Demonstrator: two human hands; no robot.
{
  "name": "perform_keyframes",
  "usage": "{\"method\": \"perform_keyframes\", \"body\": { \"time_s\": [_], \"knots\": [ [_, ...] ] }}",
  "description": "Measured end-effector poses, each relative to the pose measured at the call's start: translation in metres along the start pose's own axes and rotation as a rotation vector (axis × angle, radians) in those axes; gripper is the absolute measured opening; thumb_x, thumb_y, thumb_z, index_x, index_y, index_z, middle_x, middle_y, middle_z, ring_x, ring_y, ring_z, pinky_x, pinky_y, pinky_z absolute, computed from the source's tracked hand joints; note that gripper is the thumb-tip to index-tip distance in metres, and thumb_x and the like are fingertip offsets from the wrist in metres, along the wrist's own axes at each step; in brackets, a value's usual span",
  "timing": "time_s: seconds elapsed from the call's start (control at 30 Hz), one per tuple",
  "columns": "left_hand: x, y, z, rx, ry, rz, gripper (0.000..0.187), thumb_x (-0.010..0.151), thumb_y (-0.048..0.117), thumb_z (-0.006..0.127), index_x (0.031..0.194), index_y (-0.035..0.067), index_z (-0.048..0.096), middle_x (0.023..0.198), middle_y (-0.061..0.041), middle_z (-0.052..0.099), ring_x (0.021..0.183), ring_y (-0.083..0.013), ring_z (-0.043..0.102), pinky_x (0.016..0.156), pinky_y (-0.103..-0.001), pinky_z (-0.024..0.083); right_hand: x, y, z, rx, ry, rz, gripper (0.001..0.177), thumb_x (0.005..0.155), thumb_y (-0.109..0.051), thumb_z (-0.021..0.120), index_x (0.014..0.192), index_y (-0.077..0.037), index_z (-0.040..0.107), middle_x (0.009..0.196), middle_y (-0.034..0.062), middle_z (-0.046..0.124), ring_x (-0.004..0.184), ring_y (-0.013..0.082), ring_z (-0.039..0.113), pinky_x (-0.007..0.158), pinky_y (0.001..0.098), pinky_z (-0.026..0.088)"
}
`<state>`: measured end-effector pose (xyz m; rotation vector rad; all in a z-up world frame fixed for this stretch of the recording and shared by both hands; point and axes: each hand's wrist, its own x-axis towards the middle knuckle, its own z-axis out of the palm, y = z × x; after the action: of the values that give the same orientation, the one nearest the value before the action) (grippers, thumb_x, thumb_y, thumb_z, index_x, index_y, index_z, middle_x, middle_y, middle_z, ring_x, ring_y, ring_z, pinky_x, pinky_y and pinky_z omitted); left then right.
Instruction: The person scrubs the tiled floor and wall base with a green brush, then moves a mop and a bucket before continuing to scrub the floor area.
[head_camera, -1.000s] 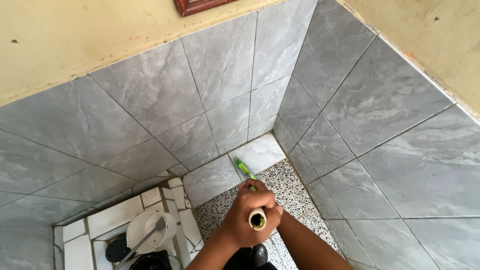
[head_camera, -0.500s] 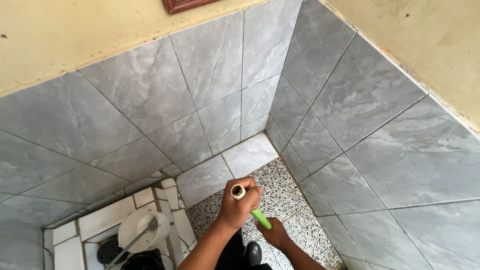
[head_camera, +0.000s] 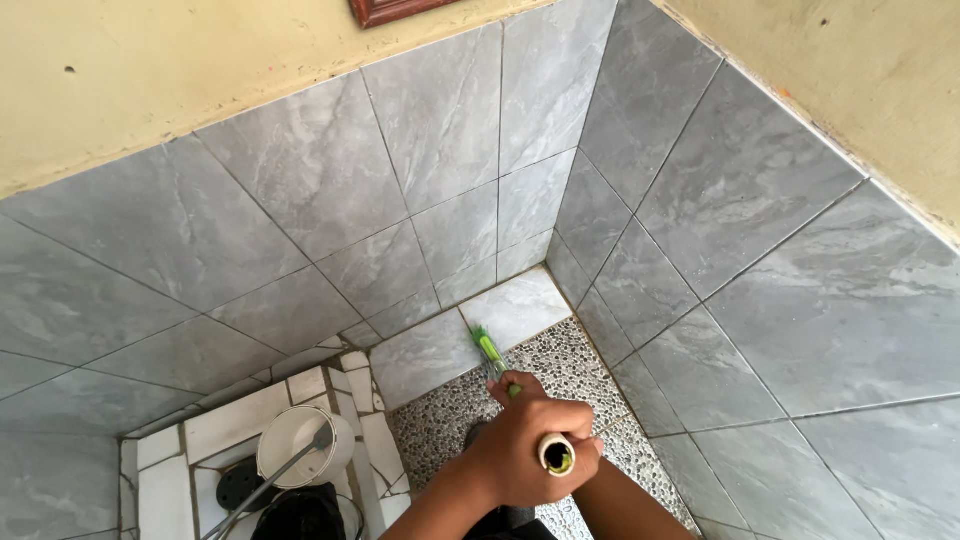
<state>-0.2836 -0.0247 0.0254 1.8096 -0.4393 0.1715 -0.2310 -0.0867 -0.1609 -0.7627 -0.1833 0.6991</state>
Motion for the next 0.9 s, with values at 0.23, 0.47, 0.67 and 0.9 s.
{"method": "perform_keyframes", "body": {
  "time_s": [0.23,0.47,0.67,0.9],
  "knots": [
    [0.010,-0.004,-0.024,-0.008,0.045,-0.111,0.034,0.087,0.010,0.067,0.061,0.009,0.045,0.054,-0.001,0.052,0.046,-0.0102,0.047,0.043,-0.031,0.033,0.022,0.021,-0.042,-0.363,-0.006,-0.015,0.029,0.092,-0.032,0.069,0.086,-0.004,0.067,0.074,0.0063,0.066,0.070,0.0171,0.061,0.068,0.0381,0.051],
    [0.012,-0.052,-0.024,-0.472,0.200,-0.263,0.036,0.089,0.003,0.060,0.061,0.009,0.039,0.053,0.002,0.041,0.048,-0.0071,0.033,0.045,-0.030,0.026,-0.023,0.058,-0.123,-1.167,0.179,0.316,0.041,0.094,-0.039,0.067,0.077,-0.002,0.067,0.062,0.0113,0.063,0.058,0.0216,0.058,0.063,0.0414,0.049],
    [-0.017,-0.072,0.009,-0.630,0.228,-0.336,0.034,0.088,0.000,0.056,0.060,0.008,0.039,0.051,0.001,0.040,0.045,-0.0086,0.031,0.045,-0.031,0.026,-0.085,0.063,-0.152,-1.190,0.277,0.470,0.041,0.090,-0.042,0.068,0.077,-0.003,0.070,0.061,0.0115,0.063,0.057,0.0224,0.058,0.063,0.0399,0.049],
    [-0.012,-0.033,-0.013,-0.517,0.312,-0.269,0.033,0.088,0.000,0.055,0.059,0.008,0.041,0.053,0.002,0.040,0.049,-0.0071,0.031,0.046,-0.030,0.026,-0.043,0.047,-0.101,-1.166,0.186,0.396,0.045,0.091,-0.043,0.069,0.072,-0.003,0.067,0.062,0.0088,0.063,0.060,0.0225,0.061,0.065,0.0411,0.051]
  ]
}}
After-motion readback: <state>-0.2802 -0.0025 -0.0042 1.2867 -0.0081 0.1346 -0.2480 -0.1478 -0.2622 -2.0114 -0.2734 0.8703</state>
